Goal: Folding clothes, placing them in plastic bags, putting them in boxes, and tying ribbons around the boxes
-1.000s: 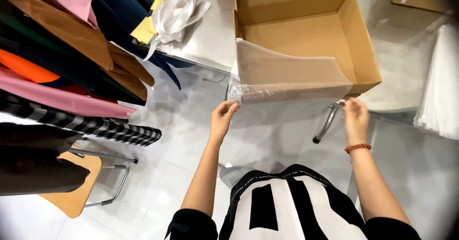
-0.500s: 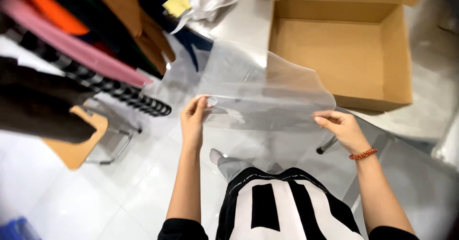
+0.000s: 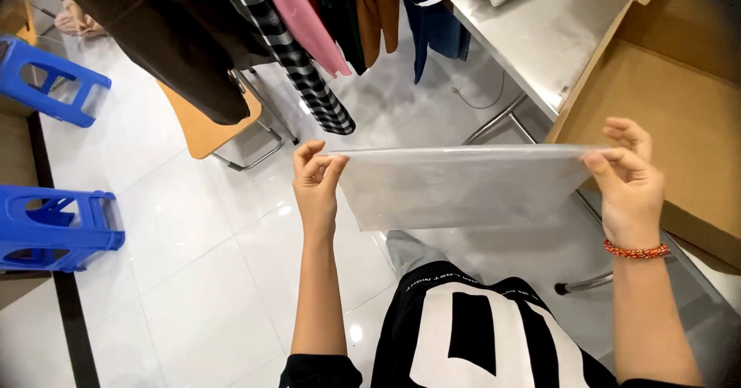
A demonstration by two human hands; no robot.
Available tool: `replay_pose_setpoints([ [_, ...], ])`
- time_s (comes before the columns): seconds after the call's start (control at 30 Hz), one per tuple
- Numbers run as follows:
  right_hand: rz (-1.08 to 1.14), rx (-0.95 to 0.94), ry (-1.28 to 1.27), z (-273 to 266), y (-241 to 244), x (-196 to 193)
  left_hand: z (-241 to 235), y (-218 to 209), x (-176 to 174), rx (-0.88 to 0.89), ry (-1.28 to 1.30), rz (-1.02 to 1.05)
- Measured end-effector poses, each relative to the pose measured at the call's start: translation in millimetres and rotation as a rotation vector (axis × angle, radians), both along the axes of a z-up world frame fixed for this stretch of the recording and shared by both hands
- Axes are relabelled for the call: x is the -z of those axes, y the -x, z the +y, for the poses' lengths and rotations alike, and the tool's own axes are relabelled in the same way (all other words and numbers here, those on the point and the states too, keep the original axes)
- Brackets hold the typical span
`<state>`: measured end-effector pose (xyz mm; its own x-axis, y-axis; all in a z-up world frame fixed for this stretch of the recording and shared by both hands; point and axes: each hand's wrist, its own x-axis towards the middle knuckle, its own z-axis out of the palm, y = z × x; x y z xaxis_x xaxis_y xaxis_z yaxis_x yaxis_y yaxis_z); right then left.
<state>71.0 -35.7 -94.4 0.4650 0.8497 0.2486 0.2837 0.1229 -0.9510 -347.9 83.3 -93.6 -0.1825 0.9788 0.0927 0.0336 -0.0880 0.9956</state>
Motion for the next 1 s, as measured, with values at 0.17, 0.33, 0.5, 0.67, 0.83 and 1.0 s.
replay_pose_setpoints([
  [0.17, 0.256, -0.016, -0.096, -16.7, -42.8, 17.6, -1.4, -35.0, -46.4, 0.218, -0.003, -0.119],
  [0.33, 0.374, 0.175, -0.115, -64.4, -90.0, 7.3, 13.5, -98.2, -64.4, 0.514, -0.041, -0.127],
  [0.5, 0.322, 0.174, 0.107, -111.3, -94.3, -57.0, 16.7, -176.6, -91.3, 0.856, 0.215, 0.221],
  [0.67, 0.344, 0.335, 0.136, -159.9, -127.6, -13.1, 15.2, -242.7, -66.0, 1.016, 0.169, 0.073],
  [0.83, 0.301, 0.521, 0.16, -173.1, -135.3, 3.8, 12.1, -288.2, -45.9, 0.983, 0.227, 0.176],
  [1.0, 0.336, 0.626, 0.13, -161.4, -152.2, 38.8, 40.8, -312.8, -13.4, 0.913, 0.236, 0.206],
])
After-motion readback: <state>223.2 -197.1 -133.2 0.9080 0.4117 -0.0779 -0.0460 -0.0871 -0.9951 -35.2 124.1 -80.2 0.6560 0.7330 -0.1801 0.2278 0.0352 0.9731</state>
